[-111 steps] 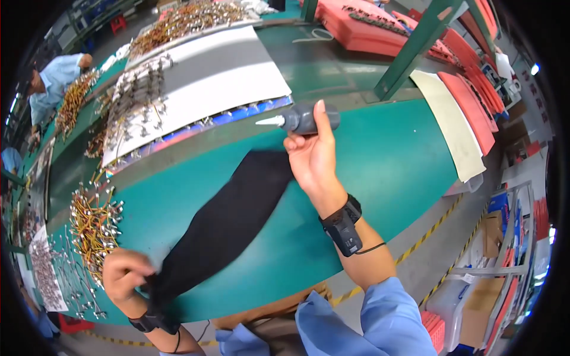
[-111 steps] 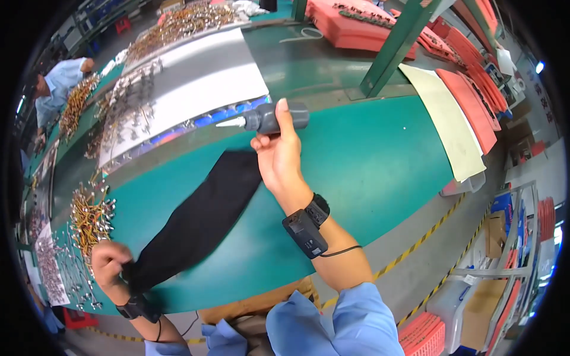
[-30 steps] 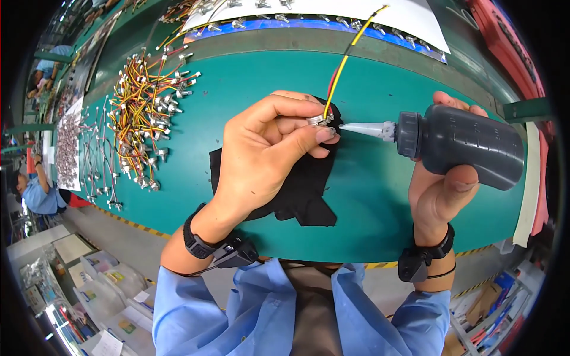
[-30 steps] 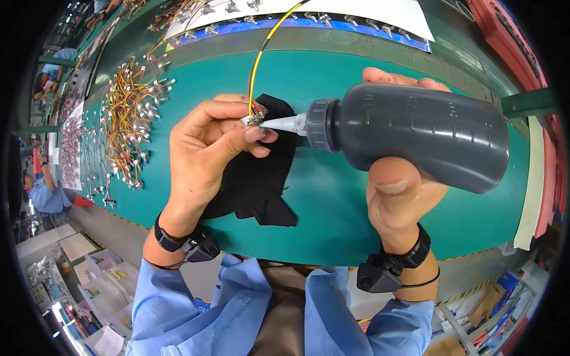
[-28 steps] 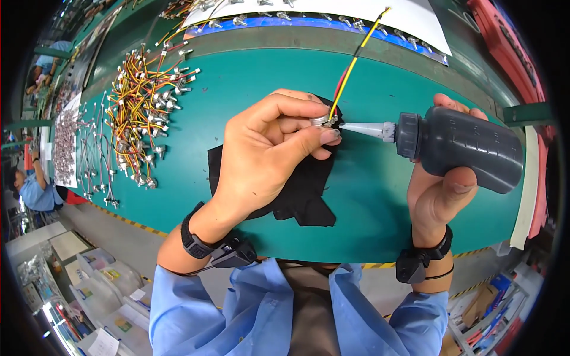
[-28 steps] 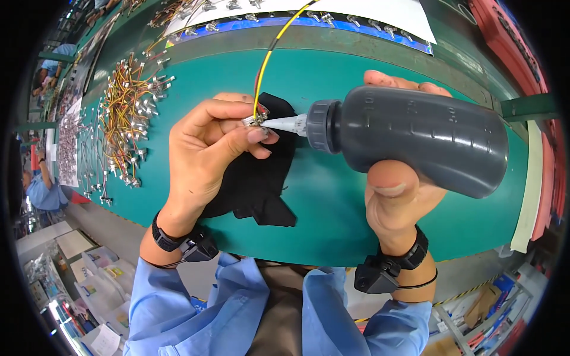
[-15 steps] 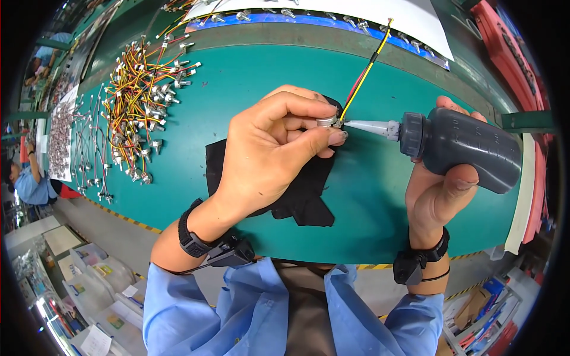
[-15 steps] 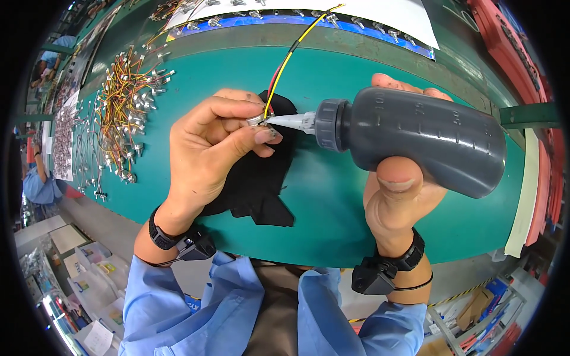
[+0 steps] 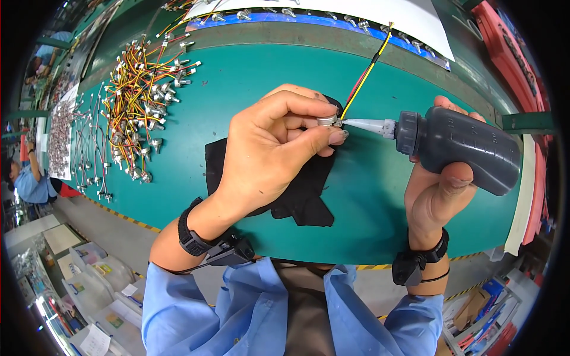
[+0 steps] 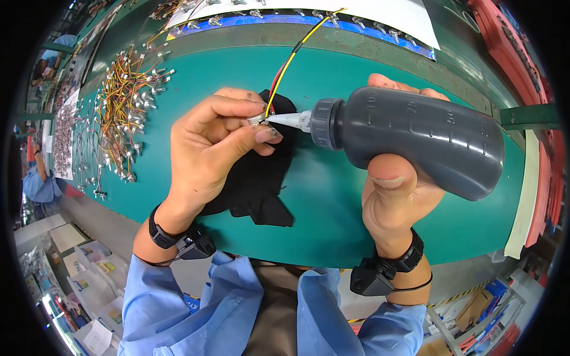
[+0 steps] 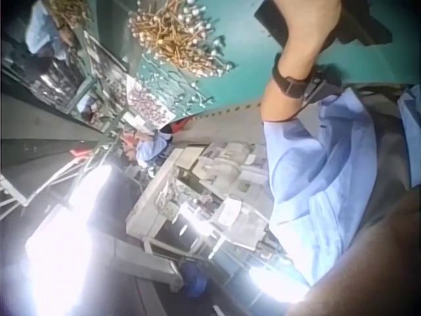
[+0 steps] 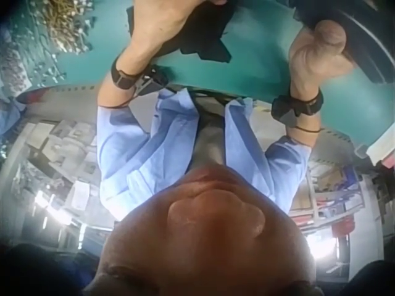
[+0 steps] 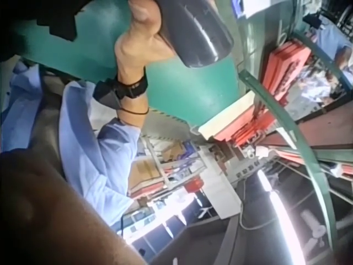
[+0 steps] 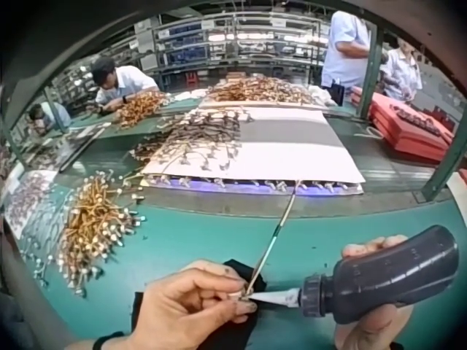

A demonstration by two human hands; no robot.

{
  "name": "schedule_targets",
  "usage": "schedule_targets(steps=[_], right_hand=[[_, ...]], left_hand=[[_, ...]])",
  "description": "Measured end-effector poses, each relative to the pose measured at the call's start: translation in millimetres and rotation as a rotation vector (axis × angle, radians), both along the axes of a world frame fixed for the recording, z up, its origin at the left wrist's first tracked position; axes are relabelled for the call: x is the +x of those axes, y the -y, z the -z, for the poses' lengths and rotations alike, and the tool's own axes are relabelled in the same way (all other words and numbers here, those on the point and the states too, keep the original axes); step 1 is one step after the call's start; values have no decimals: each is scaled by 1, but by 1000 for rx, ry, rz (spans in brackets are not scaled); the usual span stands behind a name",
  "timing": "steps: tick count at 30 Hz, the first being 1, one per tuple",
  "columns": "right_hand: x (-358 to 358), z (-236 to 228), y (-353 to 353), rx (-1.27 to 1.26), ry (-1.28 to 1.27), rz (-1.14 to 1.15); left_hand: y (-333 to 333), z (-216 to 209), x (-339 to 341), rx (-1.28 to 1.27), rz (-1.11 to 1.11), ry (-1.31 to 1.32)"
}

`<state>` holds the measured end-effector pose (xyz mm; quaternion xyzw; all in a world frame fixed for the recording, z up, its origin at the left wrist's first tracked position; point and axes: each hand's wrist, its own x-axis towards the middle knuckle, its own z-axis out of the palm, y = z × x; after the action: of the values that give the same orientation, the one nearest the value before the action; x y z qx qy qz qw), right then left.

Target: Applying glue from a dispenser bottle to small electronic components at a production workbench.

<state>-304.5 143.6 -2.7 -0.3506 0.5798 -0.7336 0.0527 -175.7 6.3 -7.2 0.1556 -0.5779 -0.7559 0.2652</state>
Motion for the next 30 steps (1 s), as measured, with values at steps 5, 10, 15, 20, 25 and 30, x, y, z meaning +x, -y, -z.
schedule_targets(steps=[5,10,15,20,25,30], right_hand=[[1,0,0,-8,-9,4],[1,-1,1,-12,-20,17],[1,-1,2,-13,11,-1],[2,0,3,-20,-4,9],[-1,0,2,-17,-32,-16],[0,-3,4,-27,-9,-28]], left_hand=[[0,0,0,5,-6,5],[0,0,0,10,-5,11],[0,2,-1,-19,-24,-3],[0,0,0,39,5,21],[0,-1,0,40,-1,40],[-1,-3,0,30,-5,54]])
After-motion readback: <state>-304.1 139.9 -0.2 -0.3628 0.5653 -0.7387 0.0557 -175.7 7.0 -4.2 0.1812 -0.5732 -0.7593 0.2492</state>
